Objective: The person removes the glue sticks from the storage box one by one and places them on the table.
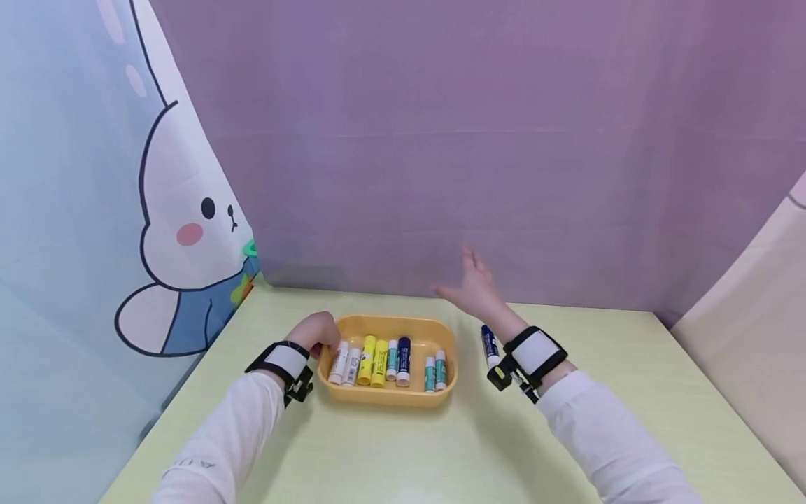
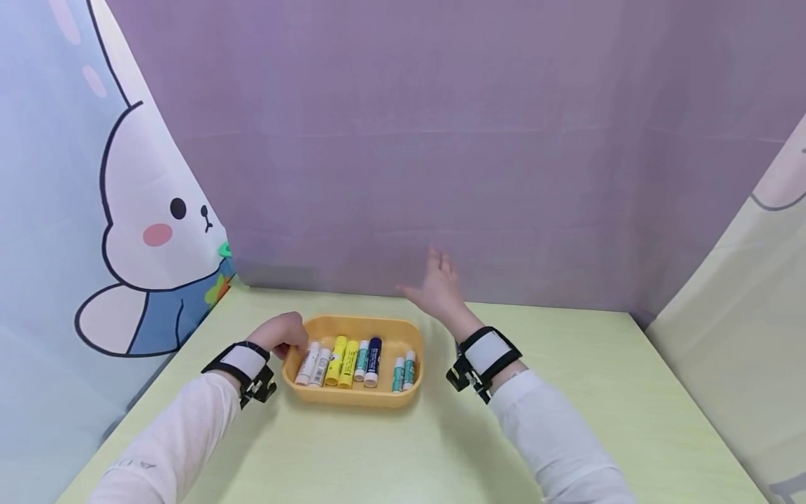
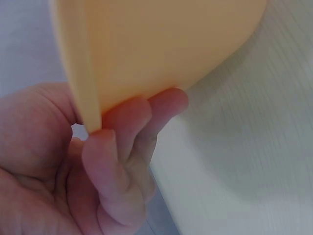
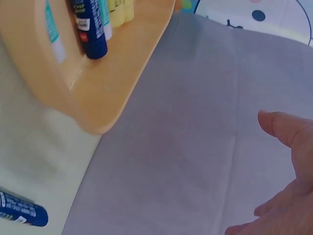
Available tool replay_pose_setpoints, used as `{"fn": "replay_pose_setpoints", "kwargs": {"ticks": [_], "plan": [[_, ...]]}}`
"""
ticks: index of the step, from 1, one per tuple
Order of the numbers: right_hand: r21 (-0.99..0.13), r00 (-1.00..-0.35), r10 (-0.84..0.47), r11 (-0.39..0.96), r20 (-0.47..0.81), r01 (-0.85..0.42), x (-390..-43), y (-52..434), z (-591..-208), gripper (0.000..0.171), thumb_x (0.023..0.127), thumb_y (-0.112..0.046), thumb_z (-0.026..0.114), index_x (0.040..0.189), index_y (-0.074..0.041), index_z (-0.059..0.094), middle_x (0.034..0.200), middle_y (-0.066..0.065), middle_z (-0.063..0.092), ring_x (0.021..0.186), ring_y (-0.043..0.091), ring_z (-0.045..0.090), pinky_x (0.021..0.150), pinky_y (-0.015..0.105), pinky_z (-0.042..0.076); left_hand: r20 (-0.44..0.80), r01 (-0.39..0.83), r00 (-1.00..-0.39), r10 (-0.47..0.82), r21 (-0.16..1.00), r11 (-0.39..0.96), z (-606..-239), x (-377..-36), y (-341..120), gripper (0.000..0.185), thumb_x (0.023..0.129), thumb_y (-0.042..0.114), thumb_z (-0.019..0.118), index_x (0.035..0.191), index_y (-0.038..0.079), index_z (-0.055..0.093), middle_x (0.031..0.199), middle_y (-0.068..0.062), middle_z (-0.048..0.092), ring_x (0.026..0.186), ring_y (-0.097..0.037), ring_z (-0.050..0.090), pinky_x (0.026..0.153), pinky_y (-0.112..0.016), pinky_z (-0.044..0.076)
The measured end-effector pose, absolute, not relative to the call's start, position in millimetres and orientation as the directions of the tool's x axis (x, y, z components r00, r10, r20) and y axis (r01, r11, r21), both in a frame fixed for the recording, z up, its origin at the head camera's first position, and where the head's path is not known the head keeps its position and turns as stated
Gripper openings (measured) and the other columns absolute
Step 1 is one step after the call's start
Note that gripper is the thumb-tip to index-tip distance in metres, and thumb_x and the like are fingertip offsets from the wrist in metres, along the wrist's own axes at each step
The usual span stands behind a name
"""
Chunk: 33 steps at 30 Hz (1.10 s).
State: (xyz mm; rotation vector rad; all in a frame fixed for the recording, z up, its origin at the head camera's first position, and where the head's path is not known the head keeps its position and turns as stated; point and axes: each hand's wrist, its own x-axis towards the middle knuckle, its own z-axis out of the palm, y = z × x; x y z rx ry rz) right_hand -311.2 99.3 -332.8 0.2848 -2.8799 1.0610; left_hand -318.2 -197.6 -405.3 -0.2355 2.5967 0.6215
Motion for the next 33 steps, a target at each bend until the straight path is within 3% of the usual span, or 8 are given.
{"fn": "replay_pose_setpoints", "kwargs": {"ticks": [10,15,23,28,33], "plan": [[-0.645,-0.976,-0.167,0.732,0.139,-0.217,-304.3,68.1,-333.6,0.111,0.080,-0.044,0.071,0.151,-0.017,-0.008,0.155,0.023,-0.002,0.142,0.044,0.000,0.110,0.061,0.016,-0.462,-0.251,-0.886,-0.044,0.397,0.883,-406.9,-318.0,-202.4,0.024,0.073,-0.007,0.058,0.096,-0.006,0.055,0.068,-0.010,0.055,0.044,-0.013,0.045,0.042,-0.023,0.043],[-0.593,-0.966,-0.208,0.763,0.154,-0.259,-302.5,49.4,-346.8,0.112,0.077,-0.046,0.074,0.151,-0.018,-0.005,0.155,0.023,0.003,0.142,0.044,0.005,0.110,0.061,0.017,-0.459,-0.249,-0.887,-0.046,0.393,0.885,-406.8,-319.0,-204.3,0.020,0.074,-0.006,0.057,0.093,-0.006,0.055,0.064,-0.008,0.052,0.043,-0.012,0.043,0.041,-0.022,0.041],[-0.622,-0.966,-0.248,0.746,0.069,-0.236,-293.6,31.8,-376.0,0.113,0.076,-0.044,0.075,0.152,-0.021,-0.006,0.157,0.017,0.002,0.143,0.042,0.002,0.107,0.062,0.024,-0.460,-0.249,-0.887,-0.035,0.412,0.877,-405.5,-315.3,-202.3,0.015,0.072,-0.008,0.056,0.087,-0.006,0.058,0.064,-0.009,0.055,0.044,-0.012,0.046,0.042,-0.022,0.043],[-0.649,-0.970,-0.240,0.731,0.041,-0.208,-287.8,24.9,-390.7,0.114,0.076,-0.039,0.077,0.151,-0.017,-0.006,0.156,0.018,0.007,0.142,0.041,0.010,0.106,0.057,0.030,-0.461,-0.248,-0.887,-0.034,0.412,0.877,-405.5,-315.0,-202.8,0.018,0.072,-0.008,0.055,0.090,-0.007,0.056,0.065,-0.010,0.055,0.044,-0.012,0.046,0.042,-0.022,0.043],[-0.600,-0.971,-0.237,0.774,0.022,-0.203,-285.8,18.9,-400.8,0.110,0.078,-0.040,0.075,0.151,-0.009,-0.001,0.153,0.021,0.019,0.138,0.039,0.023,0.105,0.052,0.036,-0.460,-0.256,-0.887,-0.041,0.415,0.873,-404.4,-315.6,-203.3,0.020,0.073,-0.009,0.055,0.092,-0.006,0.056,0.070,-0.011,0.057,0.044,-0.012,0.045,0.042,-0.022,0.043]]}}
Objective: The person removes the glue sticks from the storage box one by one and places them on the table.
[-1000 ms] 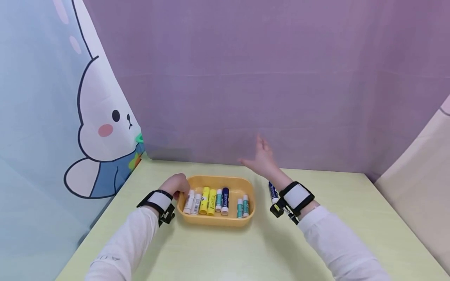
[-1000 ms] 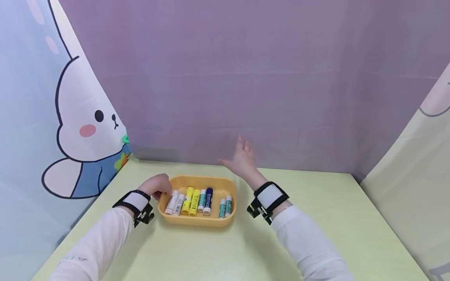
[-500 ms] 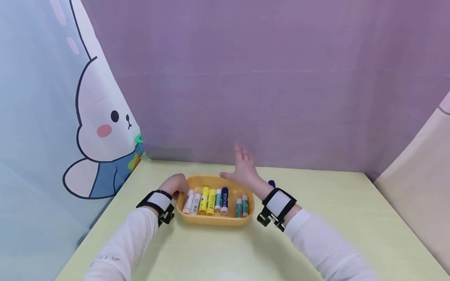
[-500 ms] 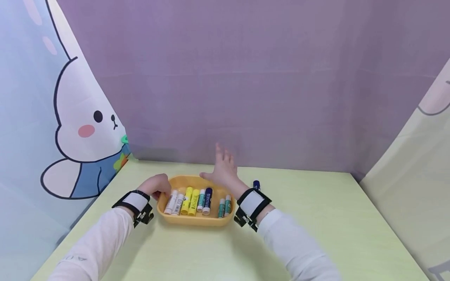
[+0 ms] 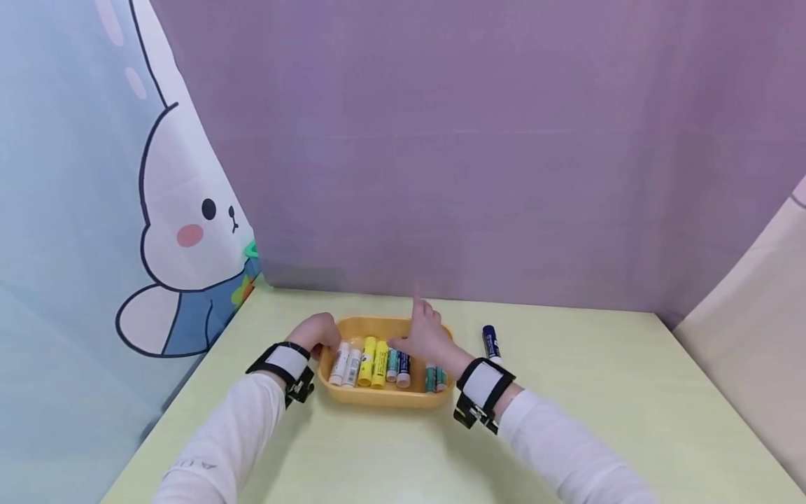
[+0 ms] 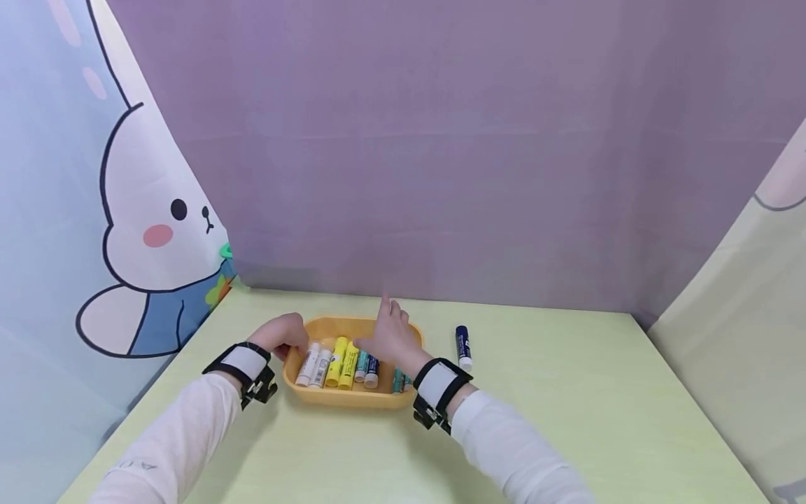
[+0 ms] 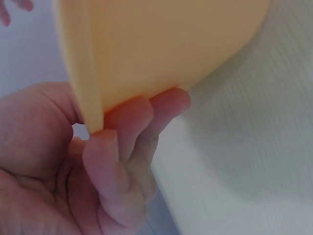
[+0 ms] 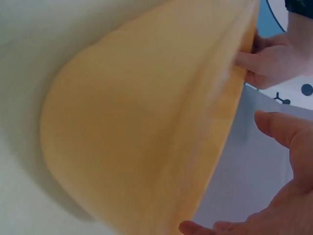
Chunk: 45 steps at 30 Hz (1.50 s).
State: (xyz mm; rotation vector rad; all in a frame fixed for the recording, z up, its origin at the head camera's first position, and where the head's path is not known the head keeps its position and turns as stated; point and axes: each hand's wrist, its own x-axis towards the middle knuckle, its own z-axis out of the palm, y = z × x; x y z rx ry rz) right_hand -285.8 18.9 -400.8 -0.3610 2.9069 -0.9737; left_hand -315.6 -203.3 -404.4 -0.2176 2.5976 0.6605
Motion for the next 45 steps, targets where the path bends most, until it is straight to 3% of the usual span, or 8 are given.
{"fn": "replay_pose_setpoints", "kwargs": {"ticks": [6,17,23,29,36,41,45], "plan": [[-0.506,-0.974,-0.228,0.839,0.010,-0.201,-285.0,15.1,-412.1,0.099,0.080,-0.043,0.071,0.148,0.000,0.014,0.149,0.022,0.027,0.137,0.037,0.027,0.109,0.046,0.033,-0.463,-0.259,-0.885,-0.047,0.407,0.876,-404.7,-317.4,-203.2,0.021,0.074,-0.008,0.056,0.094,-0.006,0.056,0.069,-0.011,0.057,0.044,-0.012,0.045,0.042,-0.023,0.043],[-0.394,-0.955,-0.287,0.872,0.069,-0.290,-276.7,11.4,-417.0,0.081,0.082,-0.037,0.071,0.141,0.005,0.032,0.143,0.021,0.036,0.130,0.035,0.036,0.107,0.043,0.035,-0.472,-0.269,-0.879,-0.062,0.384,0.883,-404.8,-319.0,-203.8,0.020,0.074,-0.006,0.058,0.094,-0.006,0.056,0.065,-0.009,0.053,0.043,-0.012,0.044,0.042,-0.022,0.042],[-0.405,-0.960,-0.278,0.874,0.038,-0.269,-276.7,12.1,-417.9,0.070,0.083,-0.033,0.071,0.134,0.006,0.042,0.131,0.019,0.047,0.115,0.030,0.047,0.097,0.039,0.045,-0.479,-0.273,-0.875,-0.066,0.377,0.885,-404.6,-319.3,-202.9,0.022,0.075,-0.006,0.058,0.097,-0.006,0.055,0.066,-0.009,0.053,0.044,-0.012,0.044,0.043,-0.022,0.042],[-0.438,-0.963,-0.263,0.874,-0.057,-0.212,-279.4,11.6,-424.0,0.066,0.084,-0.030,0.069,0.133,0.006,0.043,0.128,0.020,0.048,0.110,0.027,0.051,0.094,0.039,0.047,-0.476,-0.272,-0.877,-0.069,0.373,0.887,-405.2,-319.5,-203.5,0.023,0.075,-0.006,0.056,0.098,-0.005,0.055,0.064,-0.008,0.051,0.043,-0.013,0.043,0.042,-0.023,0.042],[-0.462,-0.963,-0.230,0.875,-0.136,-0.144,-286.0,9.5,-435.9,0.058,0.084,-0.026,0.069,0.126,0.007,0.045,0.113,0.018,0.049,0.083,0.021,0.053,0.070,0.032,0.051,-0.476,-0.269,-0.877,-0.062,0.380,0.885,-405.7,-319.4,-204.2,0.022,0.076,-0.005,0.057,0.097,-0.005,0.055,0.066,-0.009,0.053,0.044,-0.013,0.044,0.043,-0.023,0.043],[-0.454,-0.957,-0.268,0.870,-0.109,-0.192,-288.1,6.2,-439.7,0.040,0.083,-0.020,0.067,0.111,0.006,0.054,0.103,0.014,0.053,0.081,0.020,0.050,0.071,0.031,0.049,-0.467,-0.260,-0.883,-0.058,0.383,0.886,-404.5,-318.7,-204.2,0.021,0.074,-0.006,0.058,0.095,-0.006,0.056,0.067,-0.010,0.055,0.044,-0.013,0.046,0.043,-0.023,0.044],[-0.469,-0.958,-0.258,0.866,-0.125,-0.172,-288.7,4.4,-441.5,0.037,0.083,-0.018,0.067,0.109,0.005,0.055,0.100,0.012,0.053,0.081,0.020,0.050,0.070,0.030,0.049,-0.466,-0.256,-0.883,-0.053,0.385,0.887,-404.0,-318.4,-203.8,0.020,0.075,-0.006,0.057,0.095,-0.006,0.056,0.068,-0.010,0.055,0.045,-0.013,0.046,0.043,-0.023,0.045]]}}
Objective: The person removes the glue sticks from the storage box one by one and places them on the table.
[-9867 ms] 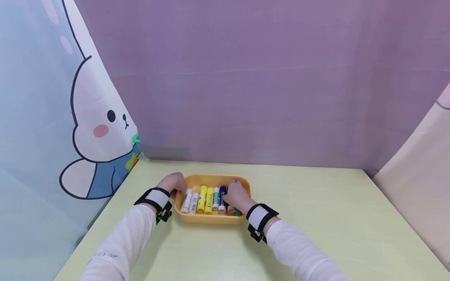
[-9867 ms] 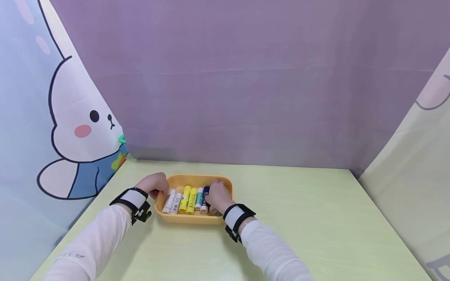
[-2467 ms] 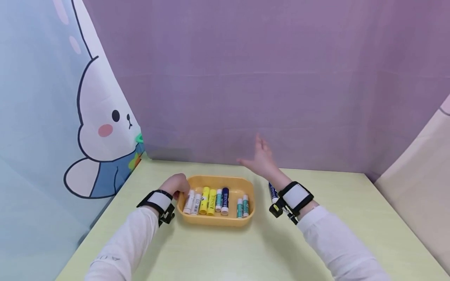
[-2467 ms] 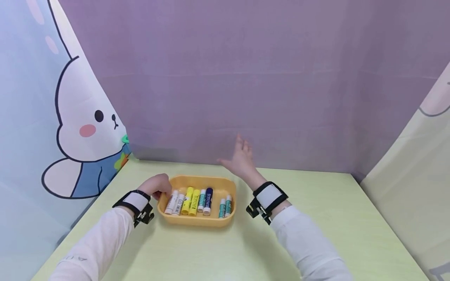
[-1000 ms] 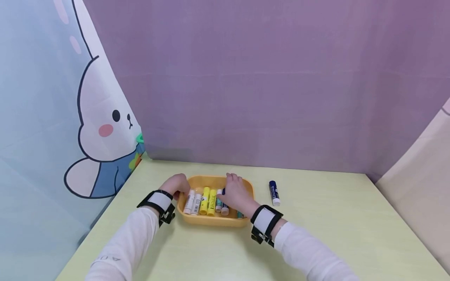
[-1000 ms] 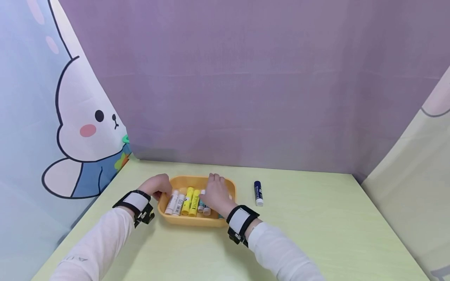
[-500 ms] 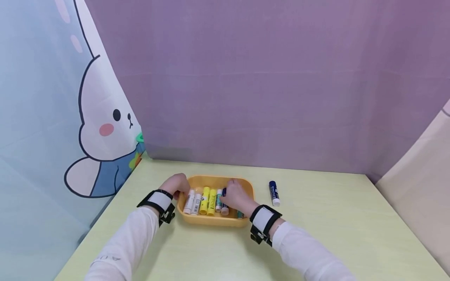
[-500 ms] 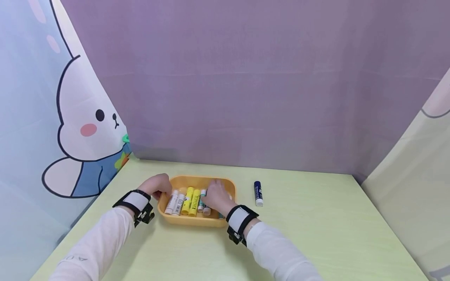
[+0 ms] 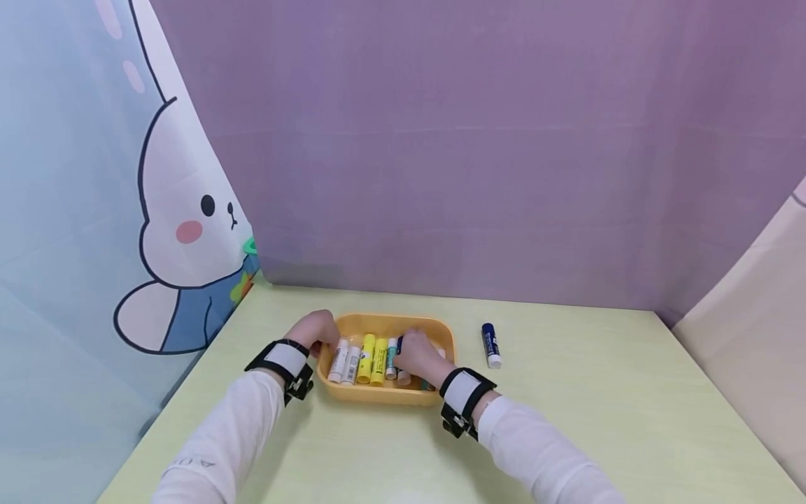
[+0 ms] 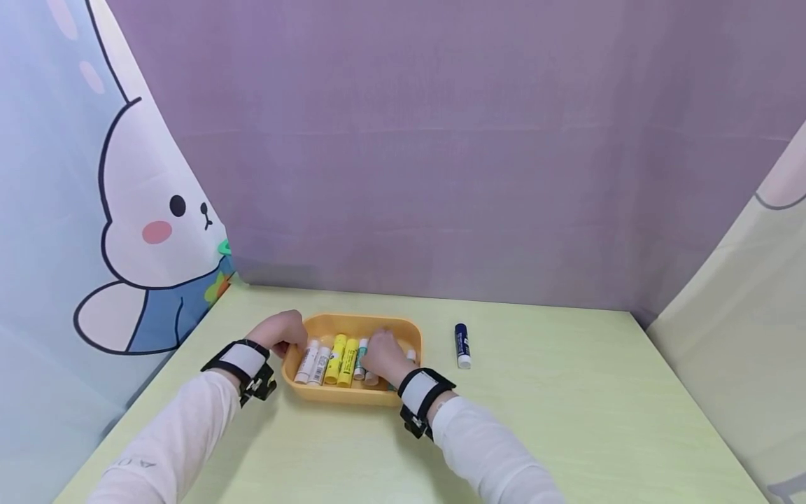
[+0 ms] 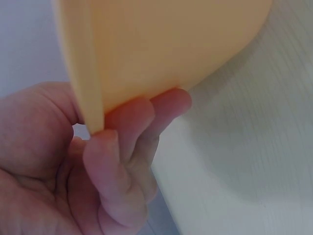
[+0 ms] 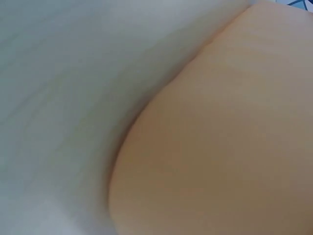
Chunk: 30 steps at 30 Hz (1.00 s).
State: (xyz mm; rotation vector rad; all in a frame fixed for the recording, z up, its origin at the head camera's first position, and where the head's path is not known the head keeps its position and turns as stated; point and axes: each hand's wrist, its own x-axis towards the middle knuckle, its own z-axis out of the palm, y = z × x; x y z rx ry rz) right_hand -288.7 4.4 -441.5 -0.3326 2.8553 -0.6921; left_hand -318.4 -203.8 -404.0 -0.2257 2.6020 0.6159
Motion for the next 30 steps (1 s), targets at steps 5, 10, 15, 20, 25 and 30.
{"fn": "replay_pose_setpoints", "kwargs": {"ticks": [5,10,15,20,25,30], "plan": [[-0.472,-0.960,-0.242,0.869,-0.141,-0.149,-288.4,4.5,-443.4,0.038,0.084,-0.019,0.067,0.112,0.004,0.054,0.099,0.011,0.053,0.078,0.019,0.051,0.066,0.028,0.048,-0.463,-0.251,-0.885,-0.049,0.385,0.888,-404.7,-318.8,-203.9,0.019,0.075,-0.006,0.057,0.093,-0.006,0.057,0.067,-0.009,0.054,0.044,-0.012,0.045,0.043,-0.023,0.044],[-0.476,-0.960,-0.241,0.867,-0.144,-0.147,-288.6,4.6,-444.6,0.040,0.083,-0.019,0.067,0.113,0.004,0.054,0.100,0.012,0.052,0.077,0.019,0.051,0.066,0.027,0.047,-0.461,-0.248,-0.886,-0.046,0.389,0.887,-405.9,-318.6,-204.4,0.019,0.074,-0.006,0.057,0.093,-0.006,0.057,0.066,-0.009,0.054,0.044,-0.012,0.045,0.042,-0.023,0.044],[-0.497,-0.957,-0.245,0.856,-0.154,-0.139,-291.3,5.5,-446.1,0.044,0.082,-0.019,0.069,0.115,0.005,0.051,0.101,0.013,0.052,0.080,0.020,0.053,0.071,0.031,0.049,-0.472,-0.258,-0.880,-0.054,0.379,0.889,-406.3,-319.7,-204.3,0.022,0.075,-0.006,0.056,0.097,-0.006,0.055,0.066,-0.009,0.054,0.043,-0.012,0.044,0.042,-0.022,0.043],[-0.534,-0.955,-0.244,0.837,-0.171,-0.119,-293.7,8.5,-445.1,0.048,0.082,-0.019,0.070,0.116,0.006,0.049,0.102,0.014,0.052,0.084,0.022,0.052,0.077,0.035,0.048,-0.471,-0.265,-0.879,-0.066,0.370,0.890,-405.6,-320.0,-202.6,0.021,0.076,-0.005,0.057,0.097,-0.005,0.056,0.065,-0.008,0.052,0.043,-0.012,0.045,0.042,-0.022,0.043],[-0.564,-0.950,-0.232,0.822,-0.207,-0.078,-293.6,11.5,-442.8,0.047,0.083,-0.021,0.069,0.117,0.003,0.047,0.096,0.011,0.053,0.077,0.021,0.054,0.067,0.030,0.048,-0.477,-0.277,-0.876,-0.076,0.368,0.887,-403.9,-318.3,-201.5,0.018,0.076,-0.004,0.058,0.094,-0.004,0.057,0.064,-0.007,0.051,0.043,-0.012,0.045,0.043,-0.022,0.044],[-0.581,-0.946,-0.220,0.813,-0.238,-0.043,-290.3,13.3,-435.9,0.049,0.083,-0.022,0.069,0.118,0.003,0.046,0.092,0.012,0.055,0.072,0.020,0.057,0.059,0.029,0.049,-0.482,-0.271,-0.874,-0.070,0.361,0.892,-403.4,-318.1,-202.6,0.020,0.077,-0.003,0.058,0.098,-0.005,0.055,0.064,-0.007,0.050,0.043,-0.012,0.043,0.042,-0.022,0.043]]}}
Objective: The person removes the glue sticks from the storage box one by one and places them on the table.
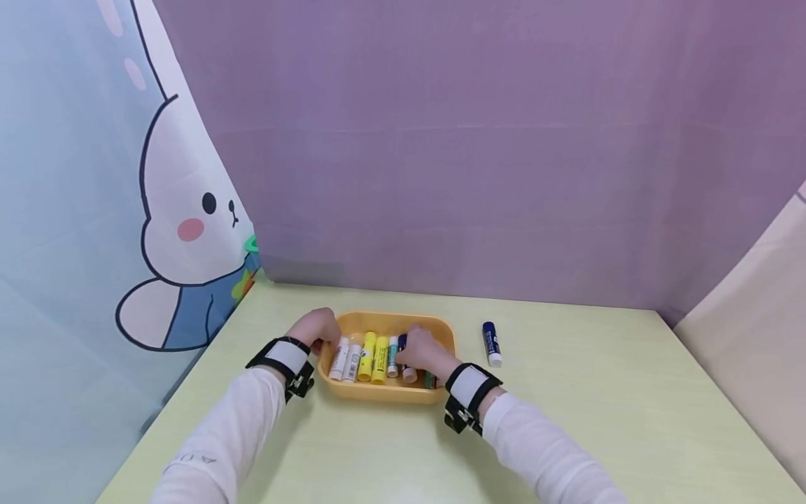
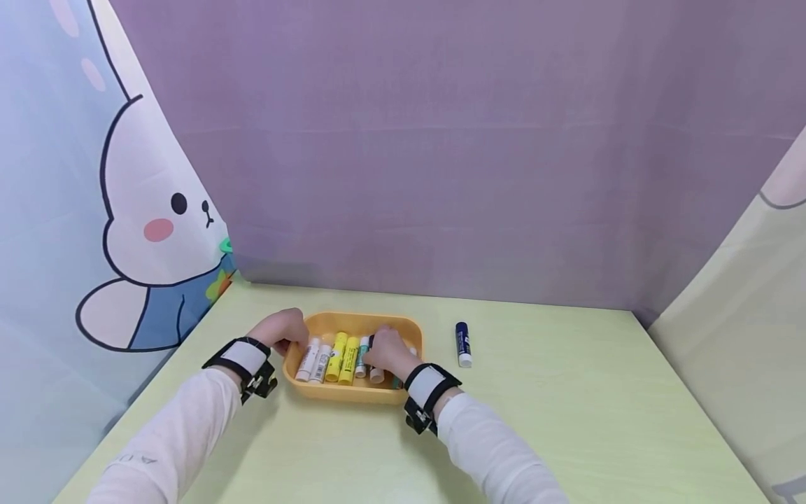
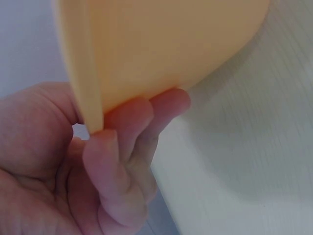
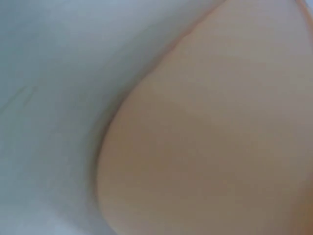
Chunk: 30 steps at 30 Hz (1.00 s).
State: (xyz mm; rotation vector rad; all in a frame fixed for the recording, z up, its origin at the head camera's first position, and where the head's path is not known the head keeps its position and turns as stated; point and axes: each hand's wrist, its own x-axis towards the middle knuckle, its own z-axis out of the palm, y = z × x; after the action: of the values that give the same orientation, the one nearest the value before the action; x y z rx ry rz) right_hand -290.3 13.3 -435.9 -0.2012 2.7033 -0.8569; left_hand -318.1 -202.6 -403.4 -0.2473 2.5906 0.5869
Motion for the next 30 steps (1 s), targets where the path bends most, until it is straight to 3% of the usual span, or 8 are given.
{"fn": "replay_pose_setpoints", "kwargs": {"ticks": [11,20,25,30], "plan": [[-0.565,-0.927,-0.311,0.812,-0.211,-0.144,-287.8,21.8,-411.1,0.041,0.083,-0.021,0.069,0.110,0.004,0.052,0.084,0.010,0.056,0.063,0.017,0.057,0.053,0.027,0.048,-0.474,-0.258,-0.878,-0.059,0.368,0.893,-405.9,-320.1,-203.9,0.017,0.075,-0.004,0.058,0.092,-0.005,0.057,0.062,-0.007,0.051,0.042,-0.012,0.044,0.042,-0.022,0.042],[-0.612,-0.911,-0.341,0.780,-0.233,-0.135,-286.2,29.5,-389.9,0.058,0.082,-0.019,0.068,0.127,0.007,0.043,0.090,0.014,0.058,0.060,0.021,0.063,0.062,0.039,0.057,-0.473,-0.270,-0.878,-0.070,0.369,0.889,-404.8,-318.1,-202.8,0.017,0.076,-0.004,0.058,0.094,-0.005,0.057,0.063,-0.007,0.050,0.042,-0.012,0.044,0.042,-0.022,0.043],[-0.631,-0.910,-0.348,0.764,-0.225,-0.136,-288.1,33.4,-379.2,0.058,0.083,-0.018,0.067,0.130,0.006,0.042,0.095,0.015,0.059,0.059,0.016,0.061,0.063,0.036,0.057,-0.471,-0.265,-0.879,-0.069,0.365,0.892,-404.8,-317.4,-202.4,0.017,0.075,-0.004,0.058,0.092,-0.005,0.058,0.062,-0.007,0.050,0.042,-0.012,0.044,0.041,-0.022,0.043],[-0.650,-0.920,-0.339,0.748,-0.196,-0.137,-291.8,40.2,-369.6,0.060,0.083,-0.019,0.067,0.131,0.005,0.041,0.089,0.012,0.061,0.058,0.015,0.062,0.061,0.033,0.057,-0.470,-0.259,-0.881,-0.062,0.368,0.893,-405.2,-317.6,-202.4,0.019,0.074,-0.005,0.058,0.093,-0.005,0.056,0.060,-0.006,0.049,0.042,-0.012,0.043,0.041,-0.022,0.042]]}}
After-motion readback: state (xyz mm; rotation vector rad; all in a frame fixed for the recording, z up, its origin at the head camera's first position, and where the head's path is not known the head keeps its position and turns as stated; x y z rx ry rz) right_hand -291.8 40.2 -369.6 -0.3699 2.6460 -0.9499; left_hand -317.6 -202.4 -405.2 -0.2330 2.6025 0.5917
